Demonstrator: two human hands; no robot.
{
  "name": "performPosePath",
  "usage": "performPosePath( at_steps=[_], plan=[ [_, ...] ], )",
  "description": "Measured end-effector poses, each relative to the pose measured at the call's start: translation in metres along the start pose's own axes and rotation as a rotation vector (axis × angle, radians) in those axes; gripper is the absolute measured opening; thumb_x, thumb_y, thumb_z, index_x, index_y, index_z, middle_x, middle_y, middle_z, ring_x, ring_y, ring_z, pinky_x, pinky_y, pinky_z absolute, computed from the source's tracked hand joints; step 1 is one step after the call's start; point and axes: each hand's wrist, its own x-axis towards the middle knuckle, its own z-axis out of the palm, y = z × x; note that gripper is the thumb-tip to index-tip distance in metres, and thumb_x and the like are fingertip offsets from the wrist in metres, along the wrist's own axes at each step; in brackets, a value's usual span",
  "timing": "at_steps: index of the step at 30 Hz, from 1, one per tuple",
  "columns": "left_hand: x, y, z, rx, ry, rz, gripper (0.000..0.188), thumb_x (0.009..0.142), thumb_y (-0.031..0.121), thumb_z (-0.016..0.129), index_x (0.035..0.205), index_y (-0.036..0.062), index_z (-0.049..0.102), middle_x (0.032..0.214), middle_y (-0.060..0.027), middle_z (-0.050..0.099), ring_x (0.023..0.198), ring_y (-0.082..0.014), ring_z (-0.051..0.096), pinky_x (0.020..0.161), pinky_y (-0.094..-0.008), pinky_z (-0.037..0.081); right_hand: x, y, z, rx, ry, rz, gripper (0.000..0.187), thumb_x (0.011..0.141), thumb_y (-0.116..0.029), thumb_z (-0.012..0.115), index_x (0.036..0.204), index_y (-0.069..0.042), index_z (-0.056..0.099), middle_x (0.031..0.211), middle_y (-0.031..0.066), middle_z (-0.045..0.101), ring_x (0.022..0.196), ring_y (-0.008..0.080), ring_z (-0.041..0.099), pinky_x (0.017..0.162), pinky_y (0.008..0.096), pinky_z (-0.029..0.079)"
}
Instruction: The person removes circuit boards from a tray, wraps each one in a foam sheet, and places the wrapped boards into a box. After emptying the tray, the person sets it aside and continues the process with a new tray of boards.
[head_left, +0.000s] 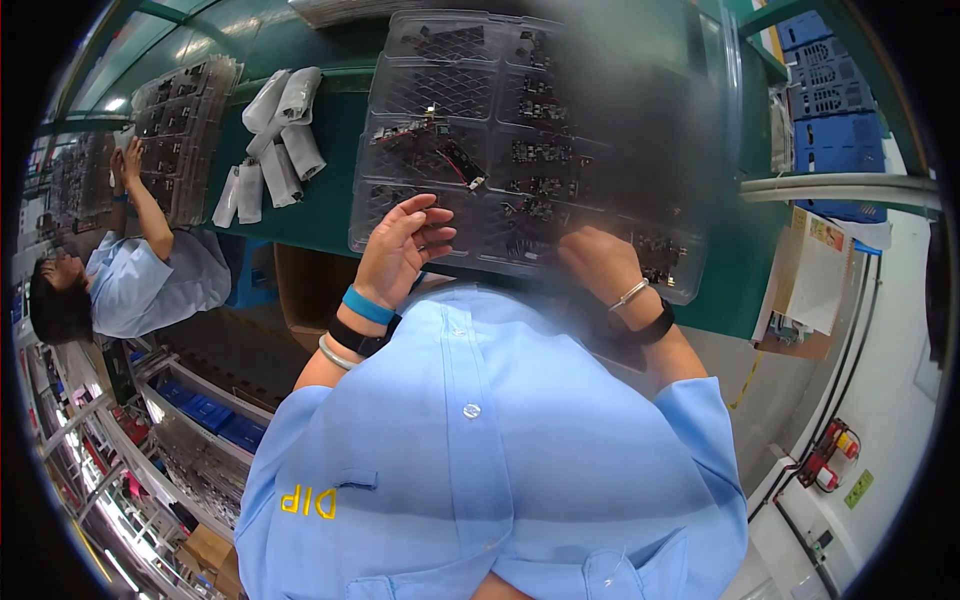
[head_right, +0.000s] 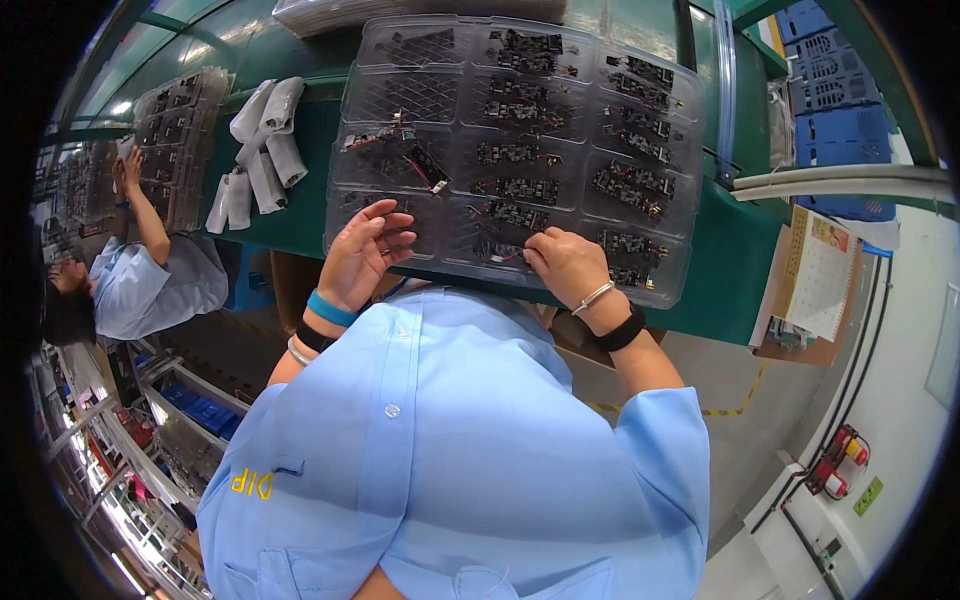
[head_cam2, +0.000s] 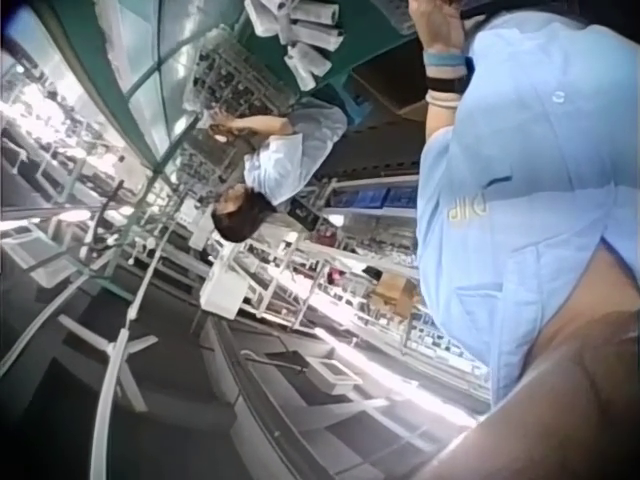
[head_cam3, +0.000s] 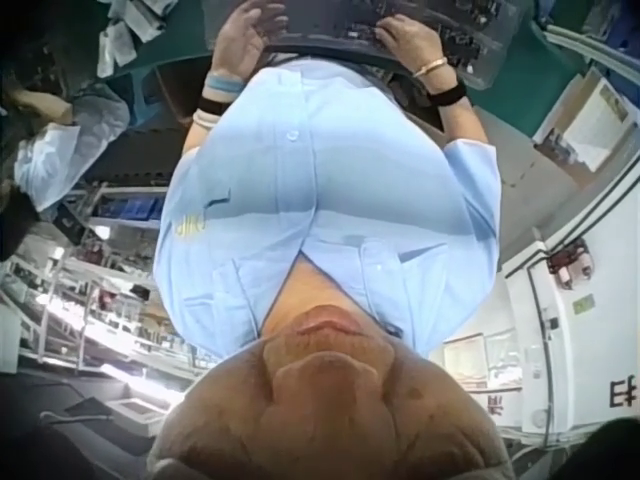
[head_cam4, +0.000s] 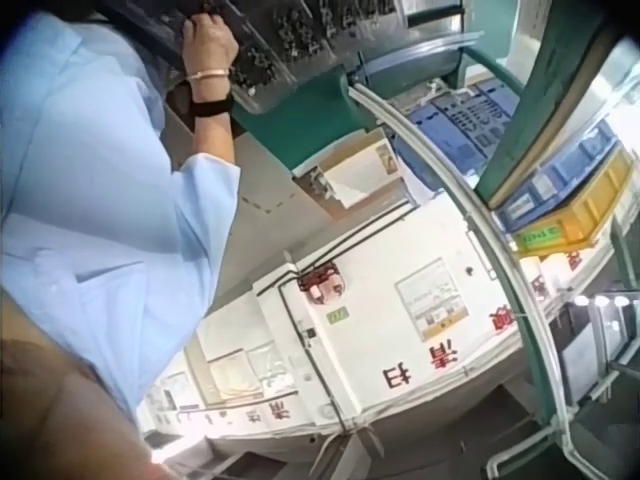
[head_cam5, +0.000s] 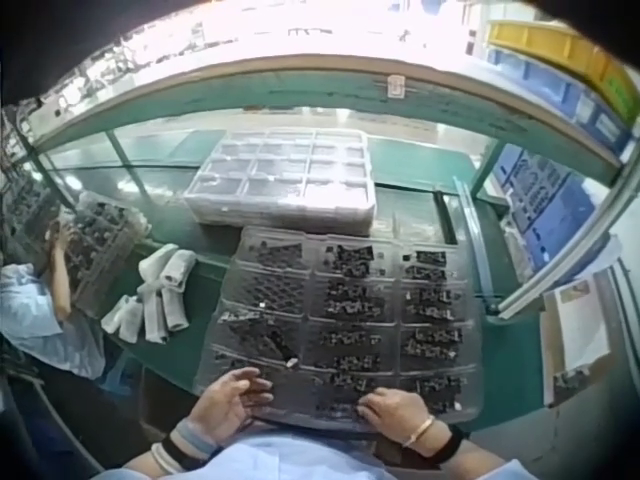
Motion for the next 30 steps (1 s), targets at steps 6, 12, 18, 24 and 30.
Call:
performPosePath(
  at_steps=[6, 12, 18, 24, 30],
  plan=[
    [0.0, 0.011, -0.01, 0.036, 0.019, 0.006, 0.027, 0.093, 0.014, 0.051, 0.119, 0.0072, 0.052, 0.107, -0.0122, 0.063, 0.094, -0.021, 0.063, 0.081, -0.0348, 0.053, 0.008, -0.027, -0.018, -0.17, 0.03, 0.018, 0.014, 0.082, -0.019, 0.063, 0.093, -0.012, 0.064, 0.087, 0.0073, 0.058, 0.08, 0.0272, 0.06, 0.065, 0.039, 0.05],
    [0.014, 0.043, -0.024, 0.59, 0.064, 0.289, 0.027, 0.091, 0.013, 0.055, 0.118, 0.007, 0.054, 0.11, -0.0101, 0.062, 0.096, -0.0184, 0.061, 0.08, -0.0327, 0.051, 0.07, -0.057, -0.01, -0.178, 0.109, -0.156, 0.016, 0.081, -0.02, 0.063, 0.095, -0.012, 0.062, 0.085, 0.0068, 0.057, 0.079, 0.026, 0.059, 0.064, 0.0401, 0.049],
    [0.056, 0.08, -0.023, 1.434, 0.182, 0.835, 0.031, 0.083, 0.011, 0.062, 0.113, 0.0082, 0.056, 0.109, -0.0075, 0.06, 0.098, -0.0211, 0.058, 0.08, -0.034, 0.047, 0.133, -0.087, 0.023, -0.357, 0.079, -0.05, 0.024, 0.08, -0.025, 0.066, 0.098, -0.01, 0.06, 0.087, 0.0061, 0.058, 0.08, 0.0255, 0.059, 0.067, 0.0391, 0.049],
    [0.09, 0.076, -0.038, 1.868, 0.245, 0.977, 0.032, 0.075, 0.01, 0.066, 0.106, 0.0097, 0.06, 0.098, -0.0064, 0.057, 0.095, -0.0248, 0.054, 0.08, -0.0378, 0.042, 0.138, -0.087, 0.023, -0.291, -0.024, 0.096, 0.026, 0.081, -0.023, 0.065, 0.103, -0.01, 0.061, 0.088, 0.0079, 0.058, 0.084, 0.0273, 0.06, 0.071, 0.0394, 0.049],
    [0.105, 0.077, -0.05, 1.974, 0.253, 1.023, 0.028, 0.075, 0.009, 0.065, 0.103, 0.0104, 0.063, 0.093, -0.0038, 0.057, 0.09, -0.0226, 0.053, 0.074, -0.0357, 0.041, 0.143, -0.064, -0.006, -0.002, -0.01, 0.125, 0.021, 0.083, -0.022, 0.061, 0.099, -0.01, 0.064, 0.093, 0.0116, 0.061, 0.088, 0.0306, 0.061, 0.075, 0.0402, 0.05]
  ],
)
